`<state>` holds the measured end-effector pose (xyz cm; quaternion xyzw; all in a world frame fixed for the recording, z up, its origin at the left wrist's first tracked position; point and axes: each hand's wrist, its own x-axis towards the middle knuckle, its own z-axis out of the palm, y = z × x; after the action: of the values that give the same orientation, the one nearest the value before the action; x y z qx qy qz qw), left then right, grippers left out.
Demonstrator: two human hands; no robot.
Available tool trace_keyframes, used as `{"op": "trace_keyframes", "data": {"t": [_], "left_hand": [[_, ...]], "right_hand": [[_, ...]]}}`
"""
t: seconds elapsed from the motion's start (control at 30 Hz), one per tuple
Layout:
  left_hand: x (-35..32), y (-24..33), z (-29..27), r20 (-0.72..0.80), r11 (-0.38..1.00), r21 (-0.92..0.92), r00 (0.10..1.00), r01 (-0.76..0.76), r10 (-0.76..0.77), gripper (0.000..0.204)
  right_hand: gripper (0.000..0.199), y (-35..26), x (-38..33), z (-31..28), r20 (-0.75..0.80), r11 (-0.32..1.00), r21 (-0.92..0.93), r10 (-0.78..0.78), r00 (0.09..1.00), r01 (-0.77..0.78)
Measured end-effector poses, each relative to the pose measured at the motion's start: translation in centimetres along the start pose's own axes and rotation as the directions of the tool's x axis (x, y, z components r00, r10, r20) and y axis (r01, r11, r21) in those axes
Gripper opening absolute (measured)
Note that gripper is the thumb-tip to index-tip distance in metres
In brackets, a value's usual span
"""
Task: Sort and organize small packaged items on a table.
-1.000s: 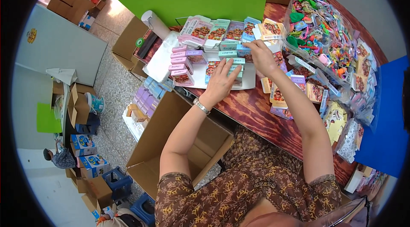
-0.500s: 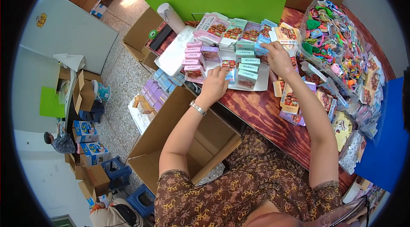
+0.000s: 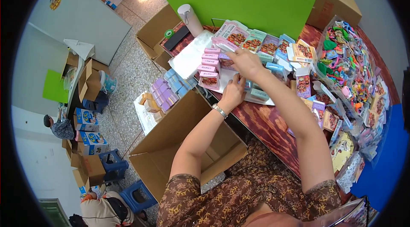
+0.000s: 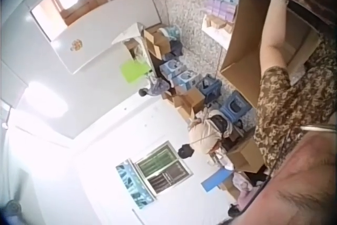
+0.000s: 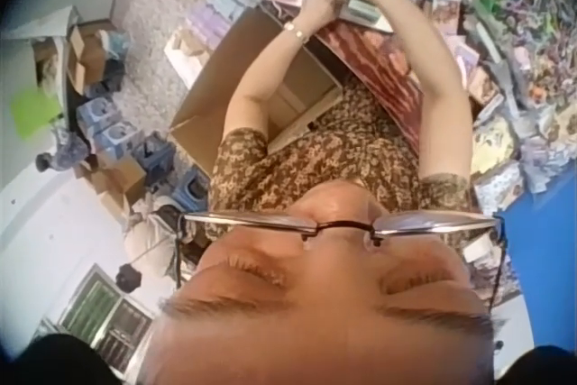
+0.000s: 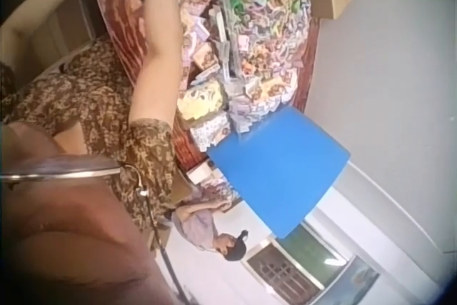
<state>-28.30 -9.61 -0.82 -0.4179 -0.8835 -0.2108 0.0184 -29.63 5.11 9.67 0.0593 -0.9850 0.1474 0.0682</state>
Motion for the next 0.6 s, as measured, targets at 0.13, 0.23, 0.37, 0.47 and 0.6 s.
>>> {"op": "trace_keyframes", "data": {"t": [0.13, 0.23, 0.37, 0.47, 0.6], "left_hand": [[0.7, -0.6, 0.3, -0.02, 0.996, 0.042, 0.996, -0.081, 0.082, 0.065], [1.2, -0.9, -0.1, 0.094, 0.925, 0.303, 0.973, -0.231, 0.213, 0.065], [1.0, -1.9, -0.6, 0.112, 0.737, 0.559, 0.915, -0.38, 0.387, 0.063], [2.0, -1.2, -2.5, 0.123, 0.655, 0.612, 0.871, -0.444, 0.475, 0.056], [3.1, -1.4, -4.5, 0.05, 0.879, 0.313, 0.931, -0.359, 0.363, 0.044]], "right_hand": [[0.033, 0.5, 3.5, 2.5, 0.08, 0.997, -0.083, 0.014, 0.997, -0.008], [0.028, 1.8, 4.0, 3.3, 0.033, 0.989, 0.017, 0.147, 0.989, -0.148], [0.028, 2.6, 4.3, 4.5, -0.068, 0.996, 0.026, 0.081, 0.994, -0.08], [0.03, 2.8, 4.5, 4.8, -0.027, 0.997, 0.039, 0.062, 0.998, -0.061], [0.034, 1.8, 4.3, 2.9, 0.033, 0.996, 0.053, 0.066, 0.997, -0.068]]}}
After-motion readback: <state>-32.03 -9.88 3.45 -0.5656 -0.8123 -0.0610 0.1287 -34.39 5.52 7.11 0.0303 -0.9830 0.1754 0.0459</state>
